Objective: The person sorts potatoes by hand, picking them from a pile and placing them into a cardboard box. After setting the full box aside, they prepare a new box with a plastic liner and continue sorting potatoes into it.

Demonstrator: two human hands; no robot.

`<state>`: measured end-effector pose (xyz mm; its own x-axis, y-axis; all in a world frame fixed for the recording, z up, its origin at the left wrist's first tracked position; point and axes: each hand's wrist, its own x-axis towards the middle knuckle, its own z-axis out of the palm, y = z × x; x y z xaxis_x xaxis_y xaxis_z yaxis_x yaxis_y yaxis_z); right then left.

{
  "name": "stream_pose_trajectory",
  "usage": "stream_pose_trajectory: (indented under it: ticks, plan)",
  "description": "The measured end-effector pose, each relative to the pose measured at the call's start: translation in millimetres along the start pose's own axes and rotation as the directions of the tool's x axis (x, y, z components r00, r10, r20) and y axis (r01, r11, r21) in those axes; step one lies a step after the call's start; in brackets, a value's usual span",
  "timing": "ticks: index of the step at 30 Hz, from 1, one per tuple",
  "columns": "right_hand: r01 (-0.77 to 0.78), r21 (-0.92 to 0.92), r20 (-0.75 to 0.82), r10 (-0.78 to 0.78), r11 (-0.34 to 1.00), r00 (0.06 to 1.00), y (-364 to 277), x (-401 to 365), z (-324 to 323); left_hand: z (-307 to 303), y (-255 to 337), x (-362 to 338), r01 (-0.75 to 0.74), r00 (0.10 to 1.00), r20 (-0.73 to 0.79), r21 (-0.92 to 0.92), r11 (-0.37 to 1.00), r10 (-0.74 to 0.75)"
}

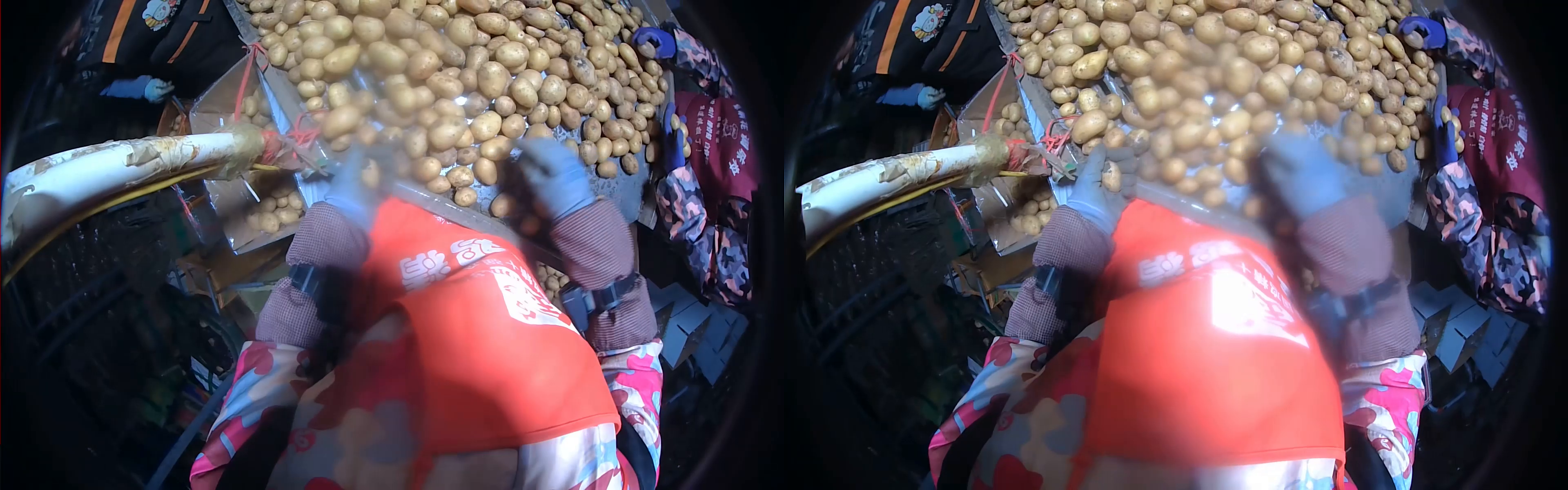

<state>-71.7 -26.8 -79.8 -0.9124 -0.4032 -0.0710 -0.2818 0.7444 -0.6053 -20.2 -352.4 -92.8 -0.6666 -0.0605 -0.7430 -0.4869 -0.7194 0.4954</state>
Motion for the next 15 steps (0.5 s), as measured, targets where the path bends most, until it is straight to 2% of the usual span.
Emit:
stream_pose_trajectory:
  ticks: [1, 2, 4, 5, 6, 7, 8, 9, 11, 12, 13, 15]
  plan:
    - [0.226, 0.148, 0.033, -0.233, 0.963, 0.972, -9, 5, 10, 3, 0, 5, -0.003, 1.000, 0.000, -0.026, 1.000, 0.003]
    - [0.279, 0.092, 0.142, -0.290, 0.956, 0.946, -9, 13, 27, 5, 1, 6, -0.009, 1.000, -0.006, -0.051, 0.999, 0.009]
    - [0.200, 0.009, 0.107, -0.200, 0.980, 0.974, 6, 30, 50, 26, 12, -8, -0.073, 0.997, -0.020, 0.056, 0.996, 0.075]
    - [0.029, 0.071, 0.062, -0.033, 0.997, 0.998, 17, 43, 51, 34, 16, -11, -0.102, 0.994, -0.019, 0.111, 0.989, 0.104]
    - [-0.140, 0.137, 0.025, 0.138, 0.981, 0.990, 27, 56, 49, 23, 14, -1, -0.232, 0.973, 0.061, 0.244, 0.942, 0.224]
    - [-0.348, 0.295, 0.118, 0.327, 0.890, 0.938, 9, 67, 23, 12, 12, 11, -0.361, 0.932, 0.157, 0.362, 0.860, 0.325]
    - [-0.538, 0.418, 0.206, 0.500, 0.732, 0.841, -9, 77, -4, 0, 9, 21, -0.384, 0.922, 0.195, 0.379, 0.842, 0.333]
    - [-0.596, 0.384, 0.199, 0.567, 0.705, 0.799, 1, 85, -14, -2, 12, 25, -0.408, 0.911, 0.233, 0.395, 0.823, 0.340]
    - [-0.539, 0.061, -0.025, 0.541, 0.840, 0.841, 25, 88, -32, 11, 21, 17, -0.281, 0.955, 0.177, 0.294, 0.914, 0.237]
    - [-0.401, -0.265, -0.184, 0.362, 0.877, 0.914, 35, 89, -40, 15, 21, 18, -0.238, 0.967, 0.151, 0.258, 0.936, 0.204]
    - [-0.456, -0.056, -0.301, 0.420, 0.888, 0.856, 61, 84, -39, 14, 19, 19, -0.258, 0.964, 0.135, 0.266, 0.929, 0.229]
    - [-0.403, 0.156, -0.291, 0.432, 0.902, 0.854, 55, 60, -40, 5, 17, 24, -0.294, 0.954, 0.138, 0.293, 0.910, 0.264]
